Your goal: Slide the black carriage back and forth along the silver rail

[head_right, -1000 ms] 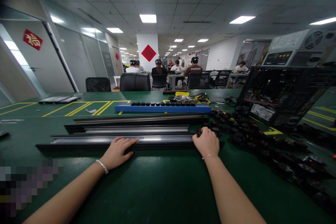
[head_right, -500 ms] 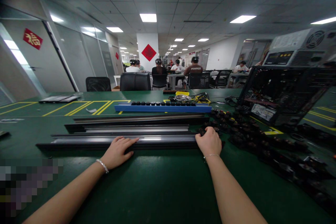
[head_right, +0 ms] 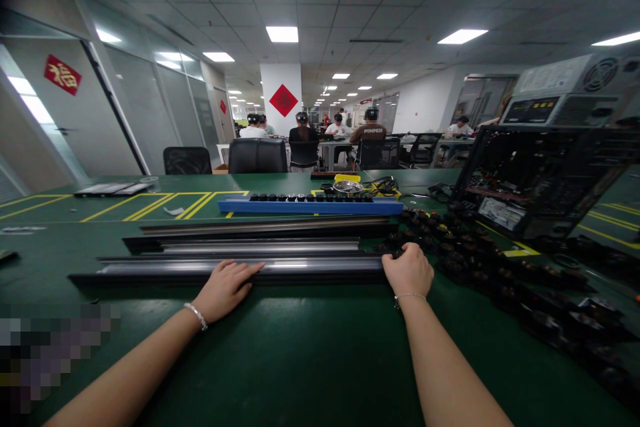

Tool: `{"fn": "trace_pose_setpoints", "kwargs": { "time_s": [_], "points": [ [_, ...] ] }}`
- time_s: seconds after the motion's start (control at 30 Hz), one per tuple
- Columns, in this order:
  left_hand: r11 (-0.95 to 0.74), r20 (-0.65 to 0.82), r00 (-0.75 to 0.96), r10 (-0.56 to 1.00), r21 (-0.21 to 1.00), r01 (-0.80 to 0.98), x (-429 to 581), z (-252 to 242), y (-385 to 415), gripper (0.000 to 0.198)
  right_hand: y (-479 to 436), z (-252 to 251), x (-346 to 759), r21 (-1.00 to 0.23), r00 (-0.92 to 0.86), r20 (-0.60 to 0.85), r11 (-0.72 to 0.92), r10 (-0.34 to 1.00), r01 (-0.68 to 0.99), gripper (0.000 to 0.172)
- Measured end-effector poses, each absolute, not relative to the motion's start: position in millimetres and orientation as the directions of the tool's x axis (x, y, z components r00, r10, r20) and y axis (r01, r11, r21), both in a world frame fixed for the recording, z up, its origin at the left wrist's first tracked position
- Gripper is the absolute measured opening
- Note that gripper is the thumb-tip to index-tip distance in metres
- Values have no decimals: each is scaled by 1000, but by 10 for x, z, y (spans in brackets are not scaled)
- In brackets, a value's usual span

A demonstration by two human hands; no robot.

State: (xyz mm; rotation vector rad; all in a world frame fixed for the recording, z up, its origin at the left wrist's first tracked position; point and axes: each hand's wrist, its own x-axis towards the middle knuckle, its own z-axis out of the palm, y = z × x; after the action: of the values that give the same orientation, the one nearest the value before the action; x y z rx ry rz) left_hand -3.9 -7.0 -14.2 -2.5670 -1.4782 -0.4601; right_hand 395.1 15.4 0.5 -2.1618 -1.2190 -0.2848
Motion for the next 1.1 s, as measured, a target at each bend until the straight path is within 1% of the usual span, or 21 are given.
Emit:
{"fn": "trace_pose_setpoints", "kwargs": {
  "time_s": [0.4, 0.63, 0.83, 1.1],
  "points": [
    [-494, 330, 460, 824, 23, 869, -31, -145, -76, 50, 147, 9, 3963, -438, 580, 485, -392, 655, 809, 45],
    [-487, 330, 455, 827, 17, 873, -33, -153, -71, 51, 137, -2, 4008, -502, 624, 462, -394, 630, 770, 44],
    [-490, 333, 456, 825, 19, 872, -31, -155, -72, 51, 148, -51, 4097, -576, 679, 461, -389, 571, 719, 44],
    [-483, 349, 450, 822, 9, 875, -9, -131, -103, 49, 146, -83, 4169, -601, 691, 487, -368, 535, 709, 42]
  ]
}}
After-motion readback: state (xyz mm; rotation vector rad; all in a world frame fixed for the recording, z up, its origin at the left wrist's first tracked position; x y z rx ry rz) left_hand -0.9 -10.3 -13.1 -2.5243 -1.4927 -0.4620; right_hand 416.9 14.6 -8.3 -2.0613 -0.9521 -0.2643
